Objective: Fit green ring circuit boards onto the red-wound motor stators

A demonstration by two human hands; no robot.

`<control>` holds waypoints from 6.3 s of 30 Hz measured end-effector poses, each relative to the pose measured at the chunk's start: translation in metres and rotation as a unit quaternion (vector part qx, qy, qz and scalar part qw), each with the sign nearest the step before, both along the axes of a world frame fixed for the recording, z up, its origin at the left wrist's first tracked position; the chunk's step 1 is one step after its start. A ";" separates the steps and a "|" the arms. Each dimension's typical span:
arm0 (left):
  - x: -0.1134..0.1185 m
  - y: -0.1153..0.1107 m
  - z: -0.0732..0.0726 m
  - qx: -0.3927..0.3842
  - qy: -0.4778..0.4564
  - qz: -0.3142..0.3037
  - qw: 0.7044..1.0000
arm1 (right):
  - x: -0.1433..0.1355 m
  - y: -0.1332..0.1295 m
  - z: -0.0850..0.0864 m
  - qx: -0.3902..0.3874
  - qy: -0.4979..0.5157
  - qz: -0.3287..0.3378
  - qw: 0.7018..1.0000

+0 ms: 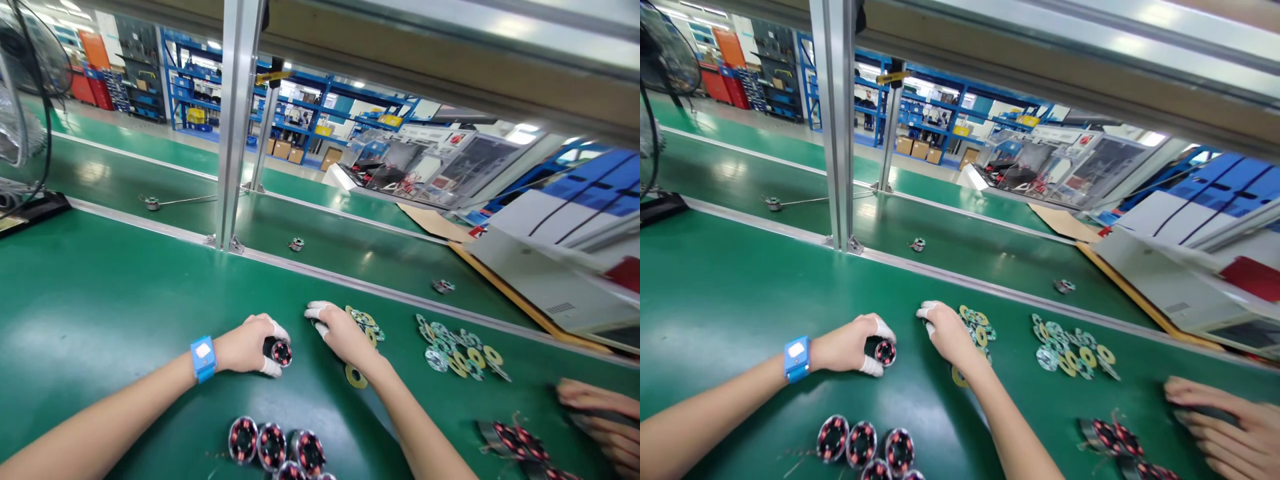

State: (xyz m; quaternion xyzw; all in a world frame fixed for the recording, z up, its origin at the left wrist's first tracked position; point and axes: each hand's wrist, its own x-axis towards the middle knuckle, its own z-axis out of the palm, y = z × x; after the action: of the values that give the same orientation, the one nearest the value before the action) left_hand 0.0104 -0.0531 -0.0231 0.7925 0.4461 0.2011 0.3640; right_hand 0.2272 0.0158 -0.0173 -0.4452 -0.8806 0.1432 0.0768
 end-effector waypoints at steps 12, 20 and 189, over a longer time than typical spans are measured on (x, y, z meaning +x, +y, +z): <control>-0.001 0.008 0.001 0.001 0.021 0.105 0.994 | -0.012 -0.009 -0.001 -0.049 0.167 -0.095 0.980; -0.002 0.014 -0.006 0.009 -0.007 0.088 0.996 | -0.024 -0.018 -0.026 -0.054 0.175 -0.126 0.975; 0.295 0.081 0.049 0.323 0.178 -0.067 0.927 | 0.170 -0.103 0.030 0.097 0.229 -0.384 0.889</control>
State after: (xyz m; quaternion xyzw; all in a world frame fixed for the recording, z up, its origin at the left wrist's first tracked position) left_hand 0.3049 0.0283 0.0263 0.9180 0.3604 0.1646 0.0156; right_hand 0.3972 -0.0871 0.0127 -0.6940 -0.6081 0.1146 0.3682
